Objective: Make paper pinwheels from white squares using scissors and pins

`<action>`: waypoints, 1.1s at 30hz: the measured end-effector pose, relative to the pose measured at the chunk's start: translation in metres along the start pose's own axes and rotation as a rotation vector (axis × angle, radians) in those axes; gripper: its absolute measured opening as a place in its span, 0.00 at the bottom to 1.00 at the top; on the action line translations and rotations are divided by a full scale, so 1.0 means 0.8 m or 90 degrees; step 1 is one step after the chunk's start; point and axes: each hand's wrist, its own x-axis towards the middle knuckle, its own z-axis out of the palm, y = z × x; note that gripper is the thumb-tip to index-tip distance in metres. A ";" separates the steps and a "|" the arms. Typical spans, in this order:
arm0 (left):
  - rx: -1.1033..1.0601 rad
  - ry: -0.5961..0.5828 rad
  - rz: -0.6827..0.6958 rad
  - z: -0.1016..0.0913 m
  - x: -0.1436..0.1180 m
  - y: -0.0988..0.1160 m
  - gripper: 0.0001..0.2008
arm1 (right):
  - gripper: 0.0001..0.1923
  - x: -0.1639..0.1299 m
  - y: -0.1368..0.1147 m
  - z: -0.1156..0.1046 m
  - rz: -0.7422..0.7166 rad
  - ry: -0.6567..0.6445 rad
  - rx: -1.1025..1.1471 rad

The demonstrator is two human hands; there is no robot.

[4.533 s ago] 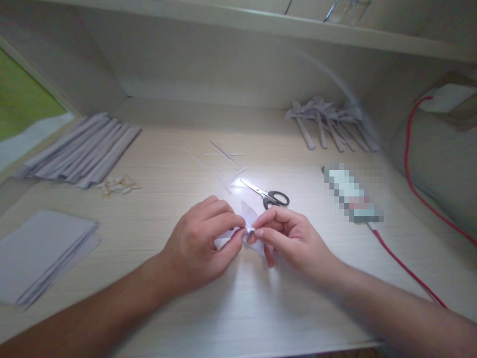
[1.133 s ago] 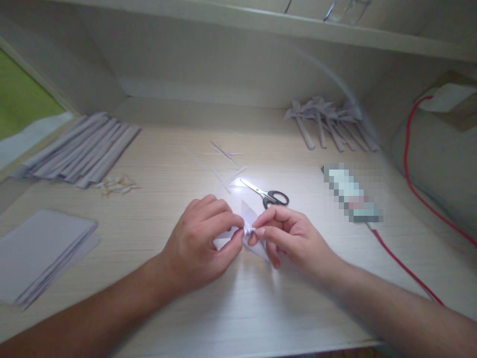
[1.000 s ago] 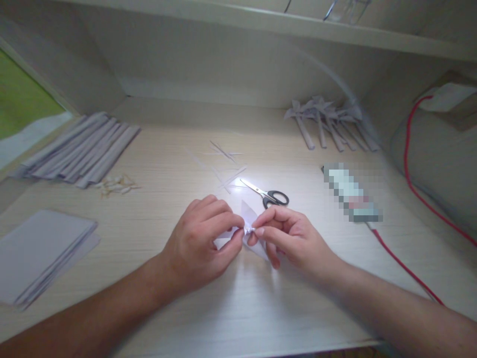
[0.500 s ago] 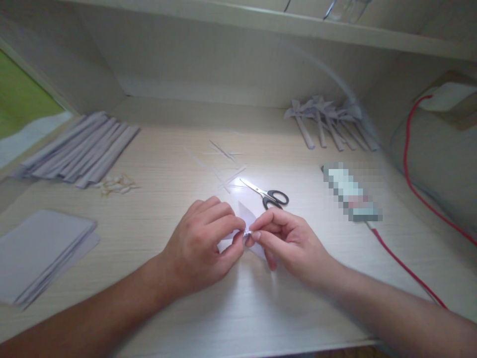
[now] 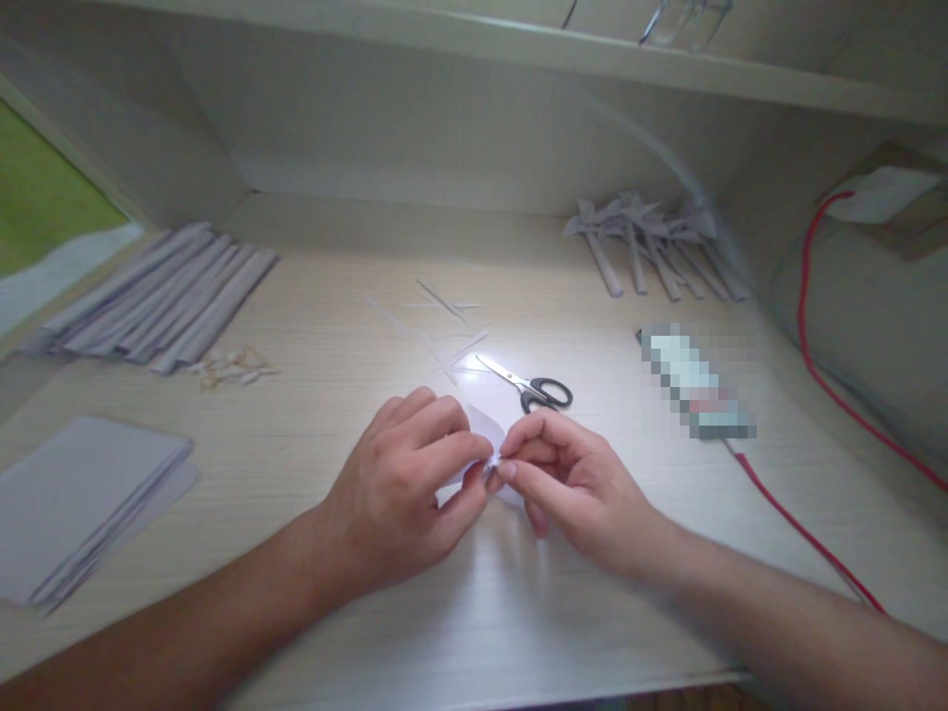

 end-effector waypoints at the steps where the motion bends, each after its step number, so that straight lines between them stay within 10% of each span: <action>1: 0.001 0.004 0.000 0.000 0.000 0.000 0.04 | 0.05 0.000 -0.001 0.000 -0.004 -0.003 0.000; 20: -0.173 0.084 -0.019 -0.002 0.001 0.000 0.20 | 0.04 0.017 -0.002 -0.019 0.037 -0.085 0.291; 26: -0.173 0.140 -0.022 -0.001 -0.003 -0.007 0.40 | 0.04 0.017 -0.005 -0.021 0.050 -0.056 0.334; 33: -0.205 0.073 -0.175 -0.001 -0.008 -0.014 0.43 | 0.04 0.021 -0.006 -0.024 0.007 -0.025 0.302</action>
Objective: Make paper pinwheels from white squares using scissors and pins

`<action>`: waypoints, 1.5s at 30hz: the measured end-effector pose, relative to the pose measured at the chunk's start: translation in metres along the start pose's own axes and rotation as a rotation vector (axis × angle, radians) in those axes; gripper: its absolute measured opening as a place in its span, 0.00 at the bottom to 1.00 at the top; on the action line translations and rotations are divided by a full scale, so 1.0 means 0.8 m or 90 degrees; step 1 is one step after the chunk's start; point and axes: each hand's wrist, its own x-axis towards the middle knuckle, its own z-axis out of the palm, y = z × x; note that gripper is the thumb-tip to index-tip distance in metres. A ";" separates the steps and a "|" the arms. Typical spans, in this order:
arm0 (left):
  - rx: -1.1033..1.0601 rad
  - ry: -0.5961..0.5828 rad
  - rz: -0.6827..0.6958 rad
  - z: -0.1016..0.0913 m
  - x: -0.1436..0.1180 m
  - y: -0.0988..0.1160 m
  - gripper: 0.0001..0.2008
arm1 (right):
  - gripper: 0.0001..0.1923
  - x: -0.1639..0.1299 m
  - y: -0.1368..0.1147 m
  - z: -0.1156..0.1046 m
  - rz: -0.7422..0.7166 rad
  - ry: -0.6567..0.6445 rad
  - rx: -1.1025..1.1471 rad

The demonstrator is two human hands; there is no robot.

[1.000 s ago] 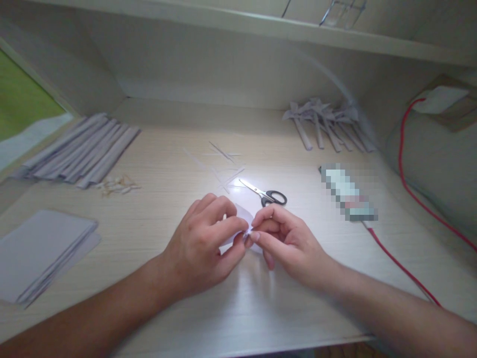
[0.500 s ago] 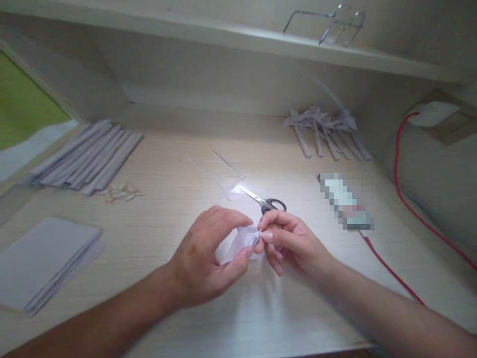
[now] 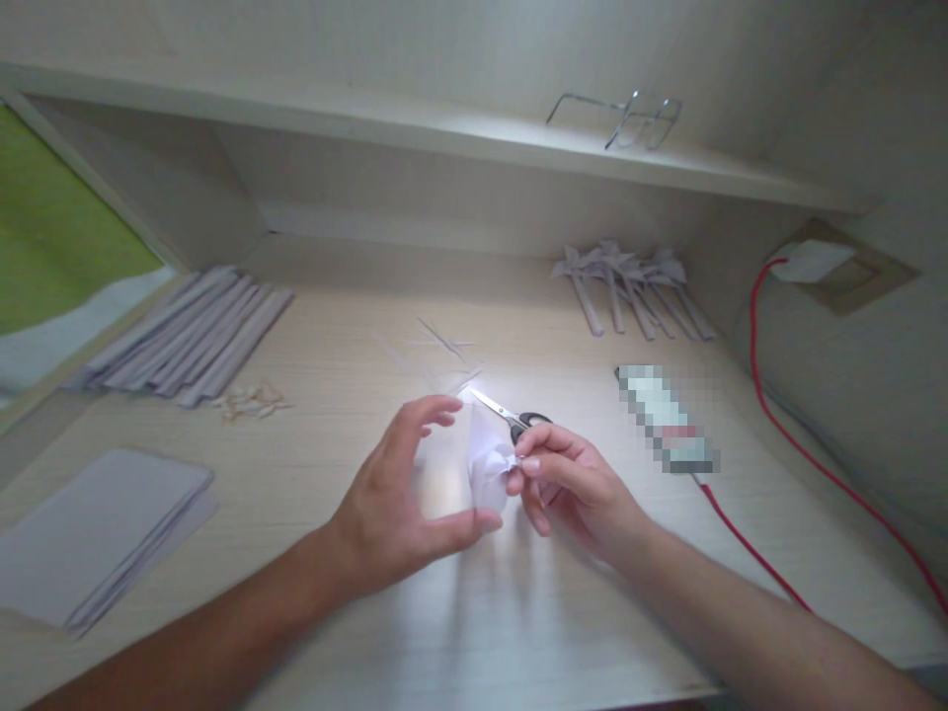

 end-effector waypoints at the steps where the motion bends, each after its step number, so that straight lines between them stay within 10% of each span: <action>1: -0.010 -0.038 -0.036 0.000 0.001 0.000 0.39 | 0.04 -0.001 -0.001 0.000 -0.011 0.001 -0.017; 9: -0.121 -0.225 -0.147 0.005 0.007 0.004 0.05 | 0.03 -0.013 -0.008 0.014 -0.079 0.039 -0.150; 45: -0.108 -0.267 -0.091 0.014 0.012 0.003 0.10 | 0.05 -0.028 -0.007 0.024 -0.160 0.036 -0.607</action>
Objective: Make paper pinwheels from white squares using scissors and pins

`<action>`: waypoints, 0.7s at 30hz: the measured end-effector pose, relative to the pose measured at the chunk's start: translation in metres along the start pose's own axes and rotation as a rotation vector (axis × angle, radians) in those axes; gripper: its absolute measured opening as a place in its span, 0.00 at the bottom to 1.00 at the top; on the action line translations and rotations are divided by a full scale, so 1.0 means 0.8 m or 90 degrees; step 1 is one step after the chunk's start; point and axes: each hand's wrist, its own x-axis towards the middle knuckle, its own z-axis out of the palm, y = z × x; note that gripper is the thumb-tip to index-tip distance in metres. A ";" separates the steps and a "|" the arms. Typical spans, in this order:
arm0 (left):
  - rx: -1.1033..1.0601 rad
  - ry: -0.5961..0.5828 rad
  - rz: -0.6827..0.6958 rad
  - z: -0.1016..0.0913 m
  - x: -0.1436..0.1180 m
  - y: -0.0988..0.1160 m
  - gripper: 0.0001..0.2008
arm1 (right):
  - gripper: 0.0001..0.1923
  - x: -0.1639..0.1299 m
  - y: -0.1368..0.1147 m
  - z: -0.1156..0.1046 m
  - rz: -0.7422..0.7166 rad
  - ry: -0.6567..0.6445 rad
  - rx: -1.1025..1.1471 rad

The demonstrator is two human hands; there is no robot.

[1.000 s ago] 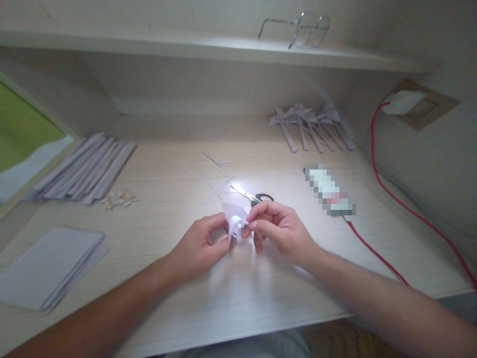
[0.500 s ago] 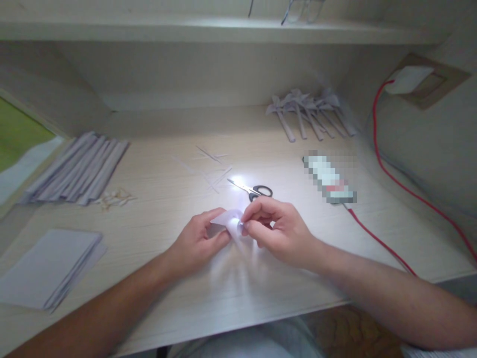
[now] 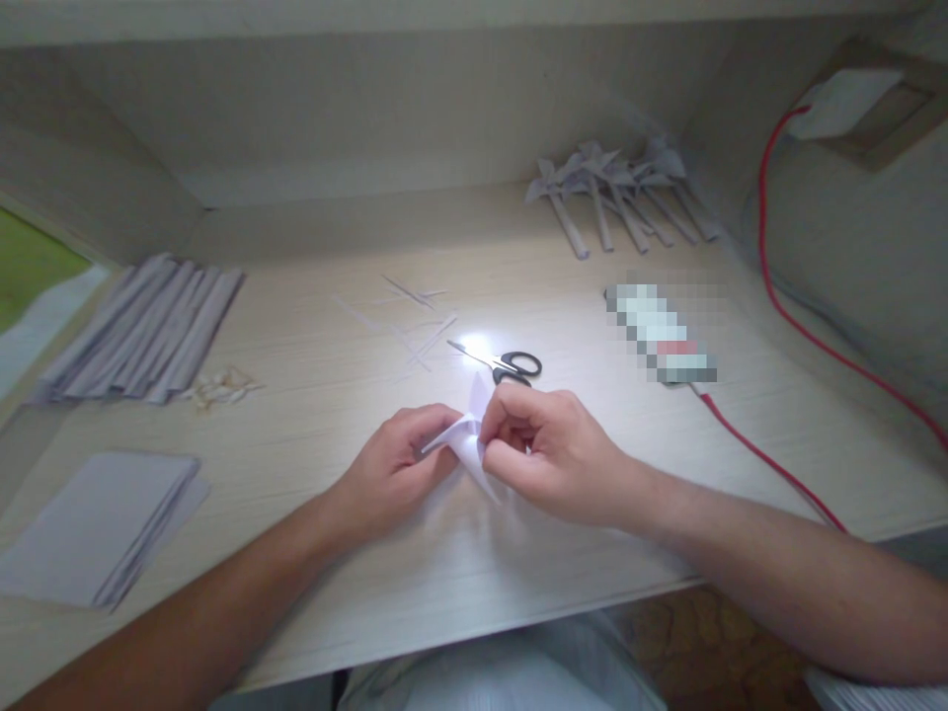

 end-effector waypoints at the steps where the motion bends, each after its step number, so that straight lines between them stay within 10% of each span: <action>1: 0.001 0.001 0.002 0.000 0.000 0.000 0.09 | 0.05 0.000 0.001 0.000 0.003 -0.001 0.003; 12: -0.015 0.095 -0.003 0.001 -0.009 -0.002 0.06 | 0.11 0.008 0.010 -0.002 0.115 -0.061 0.267; 21: -0.042 0.248 0.213 0.003 -0.016 0.018 0.09 | 0.15 0.013 0.012 -0.007 0.195 -0.184 0.539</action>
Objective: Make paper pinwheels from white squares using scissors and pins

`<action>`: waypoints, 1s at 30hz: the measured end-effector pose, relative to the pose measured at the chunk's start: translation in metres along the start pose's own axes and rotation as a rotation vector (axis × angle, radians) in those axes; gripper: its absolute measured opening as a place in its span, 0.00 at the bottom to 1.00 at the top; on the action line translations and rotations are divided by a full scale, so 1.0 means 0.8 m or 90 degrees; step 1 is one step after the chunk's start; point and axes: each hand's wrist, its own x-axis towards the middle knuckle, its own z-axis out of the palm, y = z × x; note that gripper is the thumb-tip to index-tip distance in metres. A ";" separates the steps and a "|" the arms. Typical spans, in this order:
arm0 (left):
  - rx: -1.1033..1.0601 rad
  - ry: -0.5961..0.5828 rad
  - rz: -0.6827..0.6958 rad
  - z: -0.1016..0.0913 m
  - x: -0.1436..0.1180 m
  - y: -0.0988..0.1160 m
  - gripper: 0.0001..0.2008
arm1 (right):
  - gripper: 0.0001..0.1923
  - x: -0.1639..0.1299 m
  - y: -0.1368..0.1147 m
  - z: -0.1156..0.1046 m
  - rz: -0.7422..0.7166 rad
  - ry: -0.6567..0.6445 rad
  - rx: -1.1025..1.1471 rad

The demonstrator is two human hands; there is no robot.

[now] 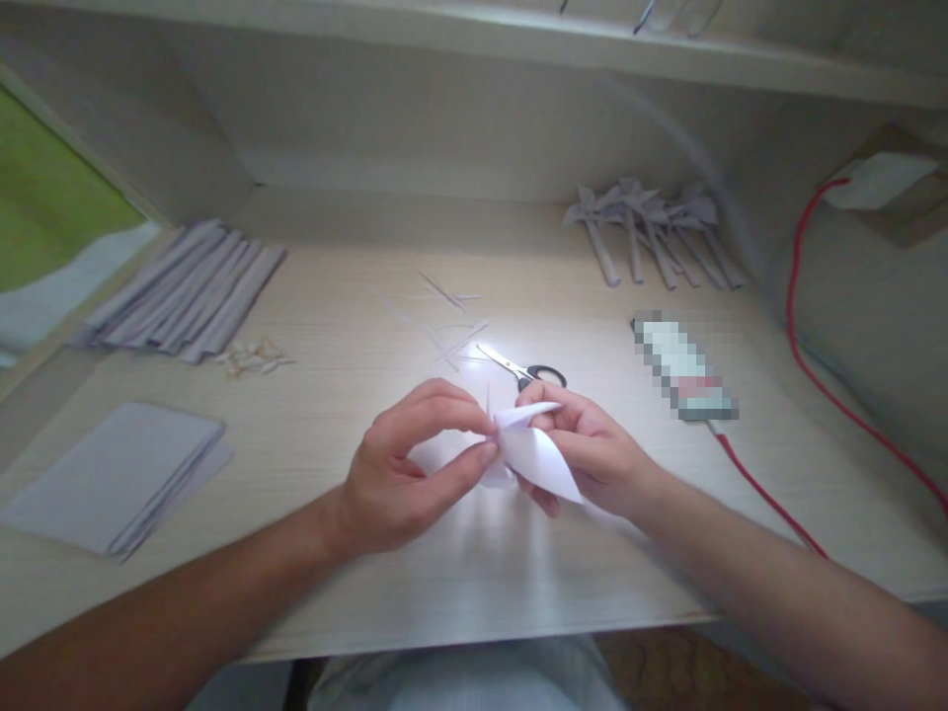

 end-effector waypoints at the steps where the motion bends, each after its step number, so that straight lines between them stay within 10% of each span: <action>1: 0.008 0.009 0.020 0.000 0.001 0.003 0.09 | 0.16 -0.001 0.000 0.001 0.012 -0.005 0.008; 15: -0.020 0.034 0.126 0.002 0.008 0.008 0.06 | 0.19 -0.006 0.006 -0.004 0.054 -0.054 0.057; 30: -0.055 0.045 -0.006 0.002 0.005 -0.003 0.08 | 0.10 -0.005 0.013 0.000 -0.070 -0.020 0.013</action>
